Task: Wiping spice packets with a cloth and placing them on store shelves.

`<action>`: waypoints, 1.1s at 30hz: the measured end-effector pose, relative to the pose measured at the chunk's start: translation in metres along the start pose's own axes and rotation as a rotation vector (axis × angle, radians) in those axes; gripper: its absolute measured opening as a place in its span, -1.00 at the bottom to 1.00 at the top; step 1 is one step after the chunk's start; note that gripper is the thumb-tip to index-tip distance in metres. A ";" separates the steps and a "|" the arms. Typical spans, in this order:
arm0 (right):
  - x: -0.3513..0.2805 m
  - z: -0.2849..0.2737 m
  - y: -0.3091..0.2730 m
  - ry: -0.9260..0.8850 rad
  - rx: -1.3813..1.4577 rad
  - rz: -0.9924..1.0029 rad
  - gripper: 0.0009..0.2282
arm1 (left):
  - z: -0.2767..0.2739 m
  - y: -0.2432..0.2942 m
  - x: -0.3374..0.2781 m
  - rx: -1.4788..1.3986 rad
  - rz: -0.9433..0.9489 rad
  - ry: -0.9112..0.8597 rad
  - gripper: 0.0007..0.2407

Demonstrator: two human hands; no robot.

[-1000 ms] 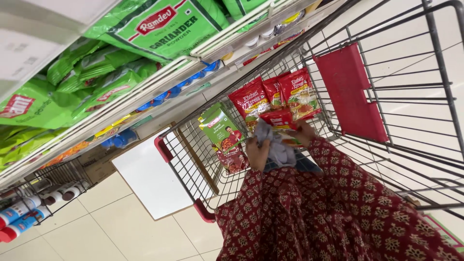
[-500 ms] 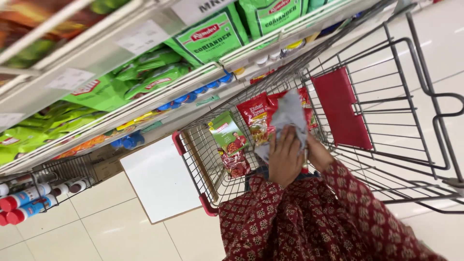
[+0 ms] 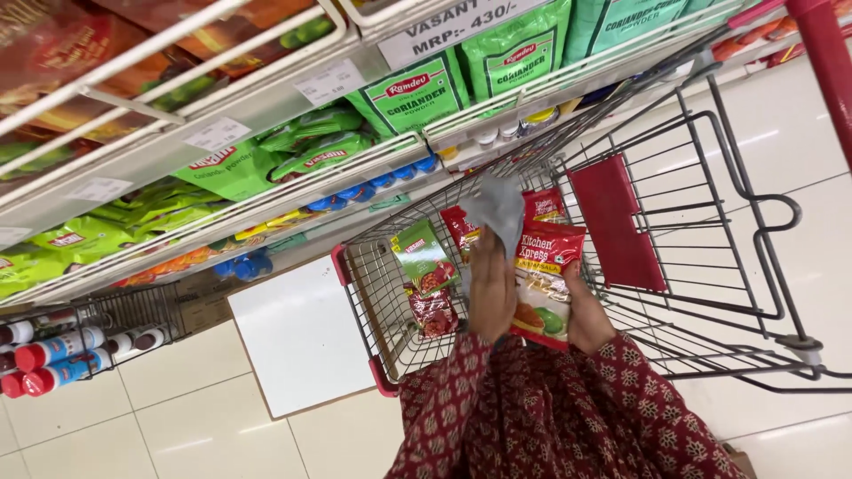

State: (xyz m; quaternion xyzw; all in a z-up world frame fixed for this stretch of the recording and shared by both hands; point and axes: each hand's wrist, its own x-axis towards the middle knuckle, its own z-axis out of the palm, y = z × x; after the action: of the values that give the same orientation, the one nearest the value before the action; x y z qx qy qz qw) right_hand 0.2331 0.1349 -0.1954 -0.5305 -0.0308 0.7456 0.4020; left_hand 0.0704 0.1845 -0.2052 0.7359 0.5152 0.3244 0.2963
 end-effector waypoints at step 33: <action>-0.011 0.011 -0.022 -0.035 -0.041 -0.513 -0.42 | -0.036 0.100 -0.041 0.096 0.400 -0.017 -0.70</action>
State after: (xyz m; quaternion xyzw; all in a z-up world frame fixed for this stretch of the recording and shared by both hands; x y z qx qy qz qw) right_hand 0.2379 0.1475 -0.1716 -0.5006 -0.1863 0.6275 0.5665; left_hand 0.0881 0.1194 -0.1132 0.8394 0.3712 0.3458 0.1950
